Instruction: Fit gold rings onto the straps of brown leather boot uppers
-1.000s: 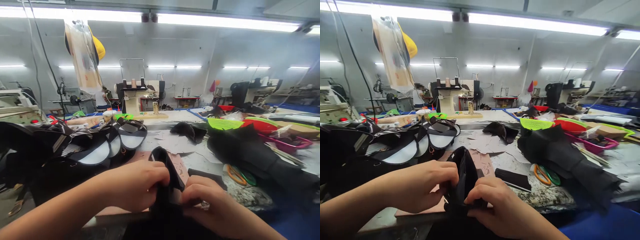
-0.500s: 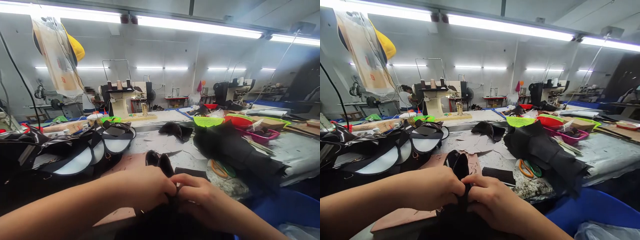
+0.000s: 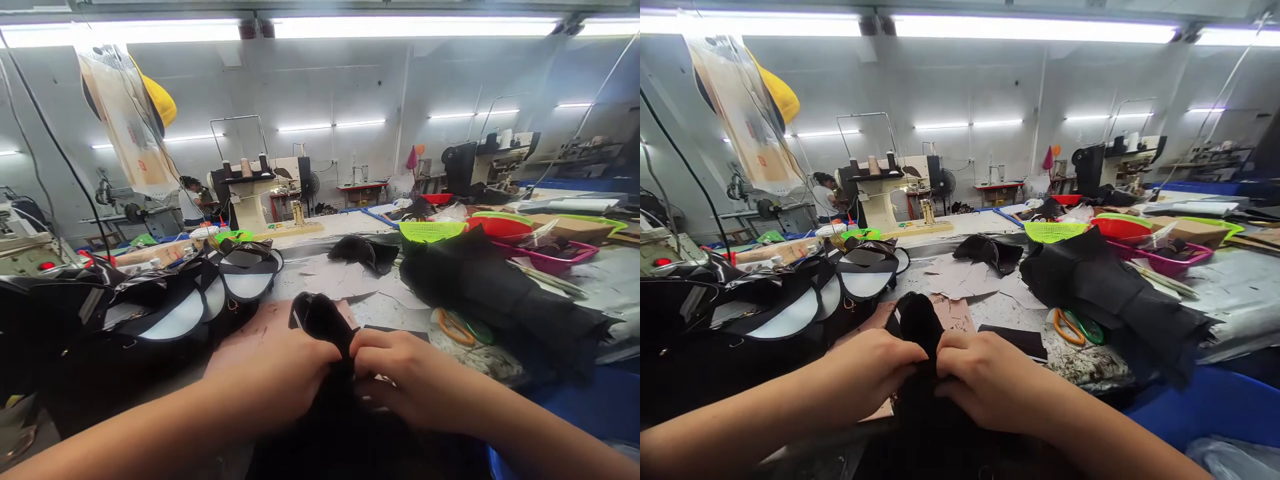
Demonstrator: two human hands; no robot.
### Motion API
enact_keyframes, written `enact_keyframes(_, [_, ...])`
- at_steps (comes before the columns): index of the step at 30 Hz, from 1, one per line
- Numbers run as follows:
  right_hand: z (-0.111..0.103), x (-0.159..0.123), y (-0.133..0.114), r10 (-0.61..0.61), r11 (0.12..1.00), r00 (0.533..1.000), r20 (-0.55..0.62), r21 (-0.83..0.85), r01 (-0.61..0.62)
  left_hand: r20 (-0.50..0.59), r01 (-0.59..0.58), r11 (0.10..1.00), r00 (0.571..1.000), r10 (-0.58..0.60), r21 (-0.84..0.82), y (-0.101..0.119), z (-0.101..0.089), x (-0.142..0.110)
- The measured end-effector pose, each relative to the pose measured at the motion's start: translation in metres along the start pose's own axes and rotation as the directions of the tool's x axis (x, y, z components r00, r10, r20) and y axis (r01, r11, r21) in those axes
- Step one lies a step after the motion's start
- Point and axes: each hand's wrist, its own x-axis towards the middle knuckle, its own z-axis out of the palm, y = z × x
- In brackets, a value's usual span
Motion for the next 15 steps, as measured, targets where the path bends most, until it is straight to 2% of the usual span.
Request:
enact_keyframes(6, [0.001, 0.004, -0.004, 0.093, 0.995, 0.996, 0.016, -0.046, -0.092, 0.043, -0.04, 0.999, 0.998, 0.04, 0.012, -0.002, -0.009, -0.001])
enact_keyframes(10, [0.004, 0.007, -0.003, 0.079, 0.996, 0.997, 0.002, -0.037, -0.079, -0.015, -0.006, 1.0, 1.0, 0.006, 0.012, -0.004, -0.004, 0.001])
enact_keyframes(15, [0.009, 0.009, 0.001, 0.038, 0.999, 0.995, -0.095, 0.001, -0.038, -0.067, -0.003, 1.0, 0.998, 0.002, -0.014, -0.009, 0.005, 0.003])
